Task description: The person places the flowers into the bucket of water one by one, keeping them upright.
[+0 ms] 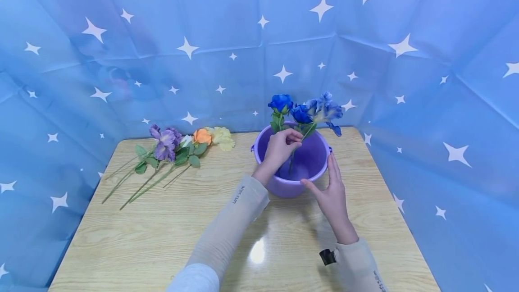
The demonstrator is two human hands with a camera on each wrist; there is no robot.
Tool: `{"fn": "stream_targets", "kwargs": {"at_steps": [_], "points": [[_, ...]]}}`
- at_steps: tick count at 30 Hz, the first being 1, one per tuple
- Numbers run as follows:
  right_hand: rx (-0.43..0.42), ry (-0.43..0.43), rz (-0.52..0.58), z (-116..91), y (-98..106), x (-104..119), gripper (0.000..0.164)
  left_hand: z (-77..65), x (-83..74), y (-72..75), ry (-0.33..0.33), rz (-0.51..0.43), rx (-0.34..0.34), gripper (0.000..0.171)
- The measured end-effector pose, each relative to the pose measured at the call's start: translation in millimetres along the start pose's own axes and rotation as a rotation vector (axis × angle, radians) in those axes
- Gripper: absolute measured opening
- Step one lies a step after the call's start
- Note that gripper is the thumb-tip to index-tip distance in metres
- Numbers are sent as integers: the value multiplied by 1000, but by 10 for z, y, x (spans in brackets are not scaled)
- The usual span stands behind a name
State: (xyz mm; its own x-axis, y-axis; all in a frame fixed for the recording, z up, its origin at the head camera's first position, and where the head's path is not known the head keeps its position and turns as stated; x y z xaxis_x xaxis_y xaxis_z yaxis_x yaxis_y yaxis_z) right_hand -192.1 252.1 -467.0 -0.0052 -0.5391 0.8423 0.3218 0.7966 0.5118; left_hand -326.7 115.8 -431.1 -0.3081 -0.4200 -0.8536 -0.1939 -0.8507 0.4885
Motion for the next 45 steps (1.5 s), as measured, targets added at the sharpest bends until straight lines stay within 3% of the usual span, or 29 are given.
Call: {"fn": "stream_targets", "kwargs": {"at_steps": [6, 18, 26, 35, 38, 45], "points": [[-4, 4, 4, -10, -5, 17, 107, -19, 37, -20, 41, 37, 31, 12], [-25, -13, 25, -22, -47, 16, 102, -28, 46, 147, -5, -25, -47, 12], [-72, 12, 10, -55, -52, 43, 100, -63, -46, 334, -66, -77, -80, 14], [-264, 147, -56, -259, 7, 195, 83, -114, -58, 625, -84, -138, -101, 20], [-289, 176, -44, -302, 3, 233, 82, -130, -28, 727, -75, -154, -106, 22], [-235, 66, -24, -307, -142, 239, 91, -185, 90, 969, -43, -179, -151, 19]]}}
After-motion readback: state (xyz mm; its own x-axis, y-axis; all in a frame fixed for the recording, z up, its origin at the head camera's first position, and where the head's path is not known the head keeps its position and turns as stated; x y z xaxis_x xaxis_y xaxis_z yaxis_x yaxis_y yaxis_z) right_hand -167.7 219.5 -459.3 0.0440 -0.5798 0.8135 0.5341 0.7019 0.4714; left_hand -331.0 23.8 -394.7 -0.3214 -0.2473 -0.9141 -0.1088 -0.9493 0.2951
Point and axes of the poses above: each hand's wrist, its own z-axis towards the middle knuckle, its own y-axis out of the back of the hand, x = y × z, the point moved 8 cm from there along z, towards the middle knuckle, and after that the axes turned 4 degrees about -y, right-handed, at the moved point
